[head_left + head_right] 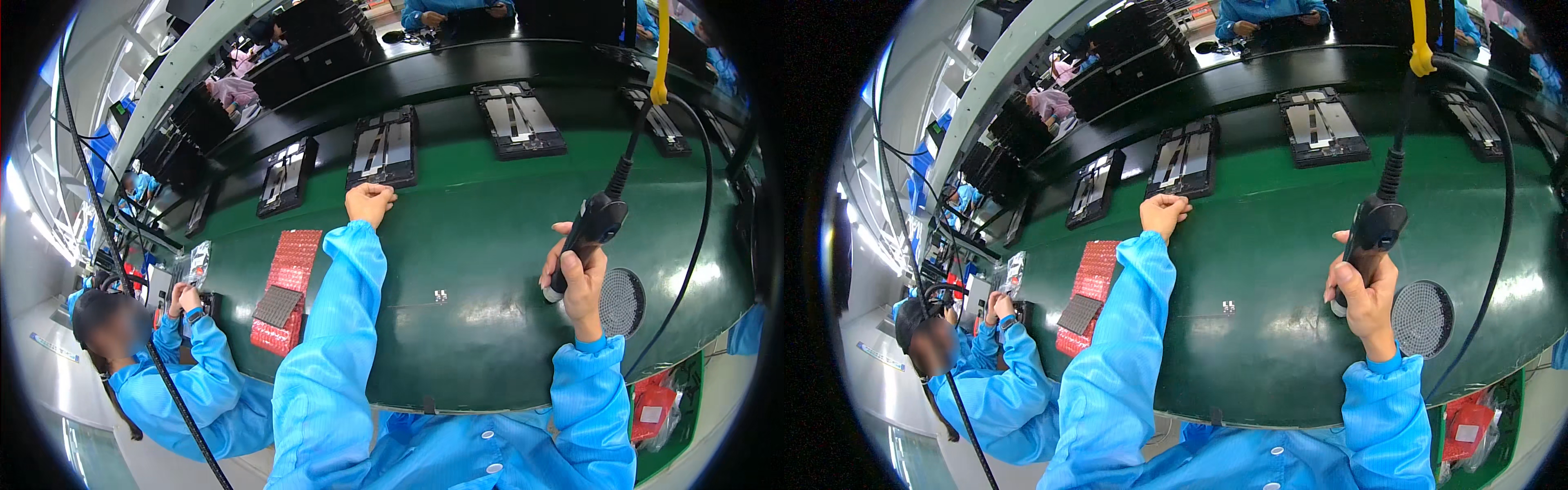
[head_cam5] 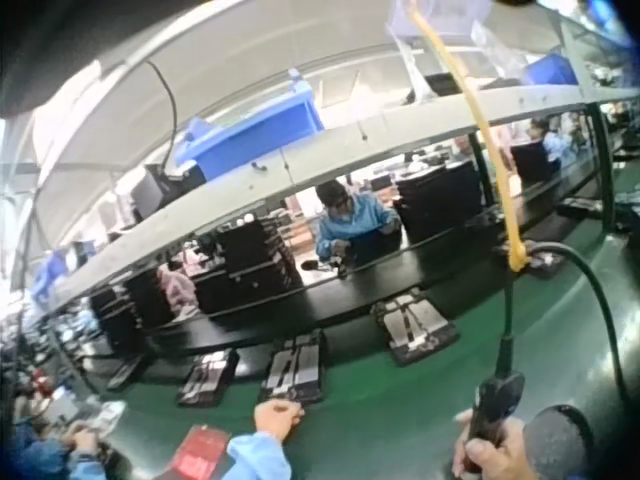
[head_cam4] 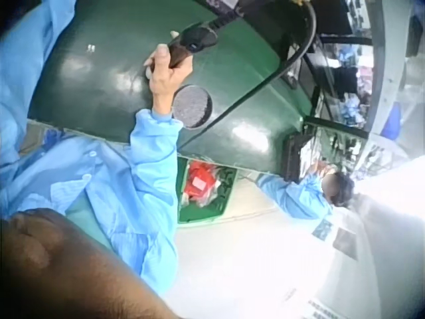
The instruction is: Installing small components and securing them with a power screwdriver on electronic screens.
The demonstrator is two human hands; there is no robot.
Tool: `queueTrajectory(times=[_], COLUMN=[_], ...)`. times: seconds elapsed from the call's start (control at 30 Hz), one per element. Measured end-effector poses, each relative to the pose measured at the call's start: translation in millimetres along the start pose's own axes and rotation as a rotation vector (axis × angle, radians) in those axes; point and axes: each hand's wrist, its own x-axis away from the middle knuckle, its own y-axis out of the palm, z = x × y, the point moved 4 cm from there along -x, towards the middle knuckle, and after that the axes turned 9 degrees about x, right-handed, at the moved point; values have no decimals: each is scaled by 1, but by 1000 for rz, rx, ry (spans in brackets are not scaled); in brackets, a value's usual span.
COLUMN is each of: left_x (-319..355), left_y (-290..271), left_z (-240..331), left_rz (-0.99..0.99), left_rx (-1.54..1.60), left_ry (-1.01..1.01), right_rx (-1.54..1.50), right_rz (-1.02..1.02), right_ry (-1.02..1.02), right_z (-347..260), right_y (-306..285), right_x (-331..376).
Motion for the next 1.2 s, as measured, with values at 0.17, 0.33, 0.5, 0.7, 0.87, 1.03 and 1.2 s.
queueTrajectory(times=[0.17,0.33,0.5,0.7,0.87,1.03,1.2], left_x=[67,132,175,193,196,214,222], left_y=[18,43,79,112,120,136,152], left_z=[44,94,133,145,135,122,121], left_rz=[-325,-653,-753,-803,-677,-860,-998], left_rx=[-2,-25,-65,-73,85,274,435], left_ry=[-132,-89,-123,-90,55,353,170], right_rx=[71,113,99,47,70,34,160], right_rz=[11,-1,-74,-155,-59,19,105], right_ry=[67,82,103,206,86,112,10], right_z=[-8,-13,-14,-18,-15,-21,-18], right_y=[5,13,16,12,4,-9,-18], right_x=[-2,-4,-4,0,-1,-4,-1])
